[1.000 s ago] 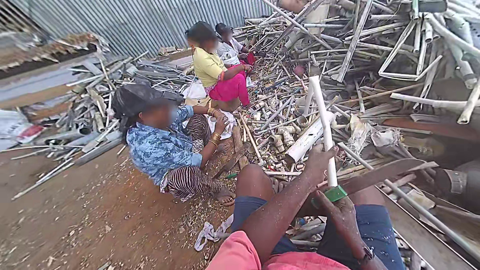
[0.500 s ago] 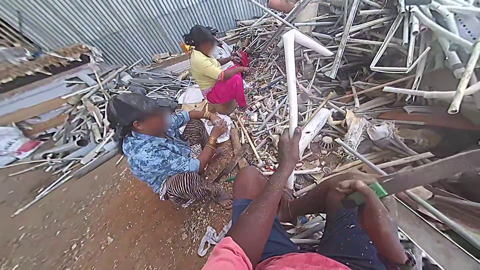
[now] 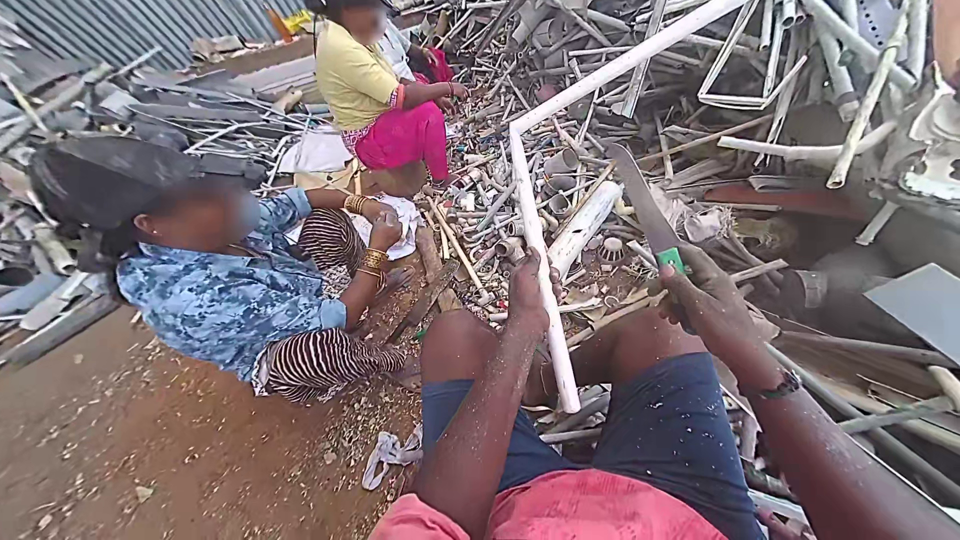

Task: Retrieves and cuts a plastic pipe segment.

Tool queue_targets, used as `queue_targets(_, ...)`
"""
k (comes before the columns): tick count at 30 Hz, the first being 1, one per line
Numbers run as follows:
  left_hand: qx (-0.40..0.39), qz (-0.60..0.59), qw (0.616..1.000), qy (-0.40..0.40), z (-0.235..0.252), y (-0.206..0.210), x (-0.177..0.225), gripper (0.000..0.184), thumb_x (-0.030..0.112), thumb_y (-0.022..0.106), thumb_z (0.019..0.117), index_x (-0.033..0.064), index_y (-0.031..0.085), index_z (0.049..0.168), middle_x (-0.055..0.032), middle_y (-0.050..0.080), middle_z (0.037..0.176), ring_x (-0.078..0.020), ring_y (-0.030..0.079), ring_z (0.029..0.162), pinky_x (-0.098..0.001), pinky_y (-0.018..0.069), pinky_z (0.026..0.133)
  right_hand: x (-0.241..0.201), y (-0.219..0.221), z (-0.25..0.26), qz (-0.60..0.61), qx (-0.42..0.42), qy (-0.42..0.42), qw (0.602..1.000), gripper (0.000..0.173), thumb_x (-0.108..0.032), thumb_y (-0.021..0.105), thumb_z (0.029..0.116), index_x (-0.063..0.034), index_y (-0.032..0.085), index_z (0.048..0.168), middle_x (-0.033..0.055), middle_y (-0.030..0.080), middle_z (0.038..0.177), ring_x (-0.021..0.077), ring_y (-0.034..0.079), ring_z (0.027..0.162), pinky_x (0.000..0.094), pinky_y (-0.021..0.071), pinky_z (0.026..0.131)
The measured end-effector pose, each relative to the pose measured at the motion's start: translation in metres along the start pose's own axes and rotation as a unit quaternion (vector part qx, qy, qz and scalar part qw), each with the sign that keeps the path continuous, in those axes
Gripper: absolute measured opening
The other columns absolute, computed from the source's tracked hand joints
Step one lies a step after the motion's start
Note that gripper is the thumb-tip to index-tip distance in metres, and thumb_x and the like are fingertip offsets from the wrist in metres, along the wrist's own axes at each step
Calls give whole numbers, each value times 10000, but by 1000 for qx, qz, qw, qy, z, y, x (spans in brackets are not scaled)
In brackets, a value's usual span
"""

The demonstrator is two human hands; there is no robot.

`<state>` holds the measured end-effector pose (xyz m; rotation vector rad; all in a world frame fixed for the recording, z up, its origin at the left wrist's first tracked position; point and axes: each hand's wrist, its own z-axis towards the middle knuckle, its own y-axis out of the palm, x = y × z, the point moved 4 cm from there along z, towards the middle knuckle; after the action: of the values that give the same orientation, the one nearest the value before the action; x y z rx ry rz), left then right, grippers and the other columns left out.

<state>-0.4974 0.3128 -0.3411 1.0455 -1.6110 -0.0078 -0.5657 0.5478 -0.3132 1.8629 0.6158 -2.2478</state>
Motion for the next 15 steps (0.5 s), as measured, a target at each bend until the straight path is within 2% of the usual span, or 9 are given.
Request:
queue_targets(2,-26,2,999,-31,-3,-3,-3,424,419,370,1108,66,573,992,-40,544,639,-123,517,438,-248,462,386,0,6,10,-82,-6,-19,996,457,-362,386,1100,-122,568,1443,5,721,877,93,617,600,261,515,532)
queue_targets(3,-46,0,998,-46,-4,-2,-4,443,426,350,1109,63,574,991,-40,541,641,-118,512,434,-241,457,381,0,7,15,-113,2,-36,993,442,-354,377,1100,-120,631,1375,1,713,882,91,624,646,286,528,584)
queue_targets(4,-67,-1,996,-60,-6,-1,-5,474,444,330,1109,58,579,993,-40,534,644,-117,504,434,-239,453,382,-1,9,19,-140,1,-50,989,416,-349,398,1095,-122,665,1318,2,699,899,100,628,707,321,533,652)
queue_targets(5,-88,2,993,-74,-8,-1,-6,507,471,311,1106,58,580,988,-35,526,637,-113,494,430,-235,450,385,-2,11,23,-153,-8,-60,986,394,-336,444,1083,-118,659,1330,31,684,956,133,616,767,375,509,705)
queue_targets(7,-120,3,988,-95,-13,1,-8,538,485,280,1106,52,576,988,-28,518,624,-105,484,420,-225,443,385,-2,13,29,-160,-34,-58,985,452,-280,584,1041,-123,557,1463,100,694,1134,196,674,864,440,566,779)
queue_targets(9,-137,-2,984,-112,-18,4,-10,544,474,259,1111,42,570,1000,-30,512,614,-103,479,410,-224,439,375,1,11,33,-143,-32,-52,988,508,-237,705,974,-131,505,1428,99,690,1026,200,684,720,409,610,646)
queue_targets(11,-148,-11,981,-125,-20,7,-11,554,457,239,1117,24,566,1005,-36,506,606,-109,480,402,-230,440,365,0,8,33,-166,-12,-56,984,494,-305,749,943,-121,531,1347,79,697,909,186,658,600,380,591,555)
queue_targets(13,-152,-12,979,-132,-22,10,-11,548,434,217,1123,15,557,1031,-36,504,606,-107,478,391,-234,442,353,-8,6,30,-257,14,-95,962,470,-459,616,997,-104,624,1305,59,695,864,183,650,653,415,562,616)
queue_targets(15,-155,-4,978,-137,-23,12,-14,544,424,203,1126,18,556,1044,-27,497,603,-106,469,394,-237,434,354,-15,11,25,-329,9,-140,934,488,-427,441,1039,-81,679,1288,96,724,968,239,690,842,494,552,768)
